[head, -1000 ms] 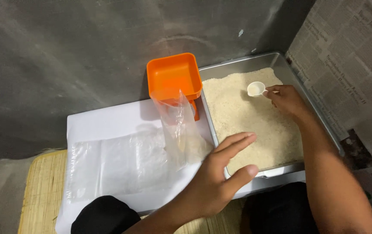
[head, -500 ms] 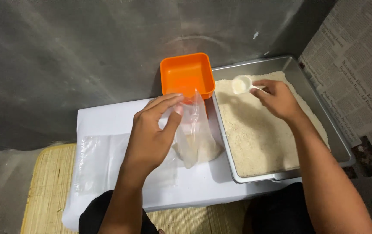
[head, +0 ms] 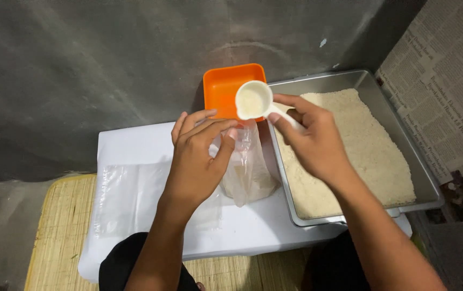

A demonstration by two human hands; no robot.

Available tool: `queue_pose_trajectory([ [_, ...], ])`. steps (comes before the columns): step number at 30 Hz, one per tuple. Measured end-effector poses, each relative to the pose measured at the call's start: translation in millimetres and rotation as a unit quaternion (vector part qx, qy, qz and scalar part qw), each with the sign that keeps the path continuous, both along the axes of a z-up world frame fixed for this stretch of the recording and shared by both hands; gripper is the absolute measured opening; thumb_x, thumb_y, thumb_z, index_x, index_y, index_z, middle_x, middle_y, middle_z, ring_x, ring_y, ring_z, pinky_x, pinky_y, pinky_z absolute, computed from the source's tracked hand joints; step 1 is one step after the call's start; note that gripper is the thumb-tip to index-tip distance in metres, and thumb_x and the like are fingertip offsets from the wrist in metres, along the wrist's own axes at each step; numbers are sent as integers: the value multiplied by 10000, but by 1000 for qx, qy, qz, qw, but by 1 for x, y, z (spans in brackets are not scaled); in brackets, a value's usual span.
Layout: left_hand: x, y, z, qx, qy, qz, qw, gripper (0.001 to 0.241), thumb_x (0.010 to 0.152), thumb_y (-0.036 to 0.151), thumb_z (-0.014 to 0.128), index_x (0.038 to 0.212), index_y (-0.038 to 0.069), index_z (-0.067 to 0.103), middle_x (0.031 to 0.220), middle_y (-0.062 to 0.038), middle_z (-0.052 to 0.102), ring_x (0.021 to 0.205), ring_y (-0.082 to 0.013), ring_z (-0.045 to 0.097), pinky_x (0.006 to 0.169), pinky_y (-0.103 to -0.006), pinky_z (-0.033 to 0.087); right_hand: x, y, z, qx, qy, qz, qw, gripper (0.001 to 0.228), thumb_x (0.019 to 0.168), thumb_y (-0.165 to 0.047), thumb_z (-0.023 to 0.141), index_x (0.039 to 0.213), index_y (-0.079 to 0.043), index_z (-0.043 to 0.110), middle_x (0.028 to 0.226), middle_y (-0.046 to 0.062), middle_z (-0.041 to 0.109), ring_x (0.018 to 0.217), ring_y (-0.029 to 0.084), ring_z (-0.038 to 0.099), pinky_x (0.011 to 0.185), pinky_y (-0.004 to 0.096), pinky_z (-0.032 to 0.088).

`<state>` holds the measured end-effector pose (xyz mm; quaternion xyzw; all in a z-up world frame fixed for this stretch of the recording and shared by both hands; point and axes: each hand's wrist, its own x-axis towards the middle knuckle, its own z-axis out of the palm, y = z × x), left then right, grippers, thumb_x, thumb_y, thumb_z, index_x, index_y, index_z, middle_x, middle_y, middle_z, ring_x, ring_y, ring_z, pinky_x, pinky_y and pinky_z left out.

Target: The person transfers rice from a metal tray into a plastic bag by scooping it with a plastic scoop and pouring it into the bag, which is held open by hand.

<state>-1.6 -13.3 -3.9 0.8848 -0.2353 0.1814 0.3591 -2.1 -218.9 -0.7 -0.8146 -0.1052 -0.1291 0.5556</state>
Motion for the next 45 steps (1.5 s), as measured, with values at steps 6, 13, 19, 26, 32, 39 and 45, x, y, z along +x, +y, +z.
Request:
queue_pose_trajectory([
  [6, -1, 2, 4, -24, -28, 7, 999, 199, 950, 150, 588, 1001, 54, 754, 1050, -31, 749, 1124, -213, 597, 1176, -520, 240, -8, 16, 0, -119, -108, -44, 986, 367, 912, -90, 711, 1269, -11, 684, 648, 55, 617, 521, 128, 505, 476, 265, 416],
  [13, 0, 3, 0, -30, -34, 18, 999, 176, 936, 141, 607, 1059, 80, 718, 1038, -36, 728, 1093, -203, 588, 1175, -500, 250, -9, 18, -12, -258, -229, -100, 933, 378, 897, -77, 812, 1251, -33, 687, 728, 68, 716, 447, 141, 515, 442, 312, 406],
  [19, 0, 2, -1, -21, -47, 19, 998, 179, 931, 137, 617, 1071, 80, 714, 1060, -9, 736, 1084, -200, 579, 1150, -463, 250, -9, 18, -15, -352, -348, -138, 858, 322, 899, -97, 876, 1192, -51, 749, 800, 14, 729, 541, 120, 577, 496, 279, 413],
  [26, 1, 3, -3, -11, -41, 24, 999, 186, 936, 146, 618, 1078, 77, 717, 1053, -10, 742, 1099, -200, 581, 1156, -491, 229, -11, 17, -15, -432, -391, -136, 801, 161, 961, -158, 837, 1097, -73, 826, 668, -46, 636, 485, 83, 484, 492, 254, 373],
  [32, 0, 5, -1, -27, -27, -10, 999, 163, 1014, 116, 585, 1057, 26, 714, 947, -124, 699, 1124, -317, 595, 1113, -621, 202, -9, 13, -23, -459, -411, -132, 776, 164, 1001, -158, 730, 1153, -191, 783, 722, -41, 635, 646, 120, 657, 634, 234, 542],
  [39, -21, -13, 8, -92, -140, -46, 985, 315, 888, -110, 667, 1081, 128, 742, 953, -8, 744, 921, -242, 676, 873, -367, 530, 35, -46, -54, -344, -340, -162, 860, 95, 1023, -143, 765, 1096, -125, 708, 854, 20, 709, 742, 217, 723, 666, 334, 556],
  [45, -80, -64, -19, -103, -127, -243, 956, 212, 913, -46, 597, 1115, -39, 661, 1189, -153, 701, 1016, -284, 675, 939, -406, 519, 86, -161, -128, -422, 124, -250, 863, 222, 1052, -244, 661, 1242, -147, 724, 961, 219, 761, 862, 491, 751, 747, 554, 595],
])
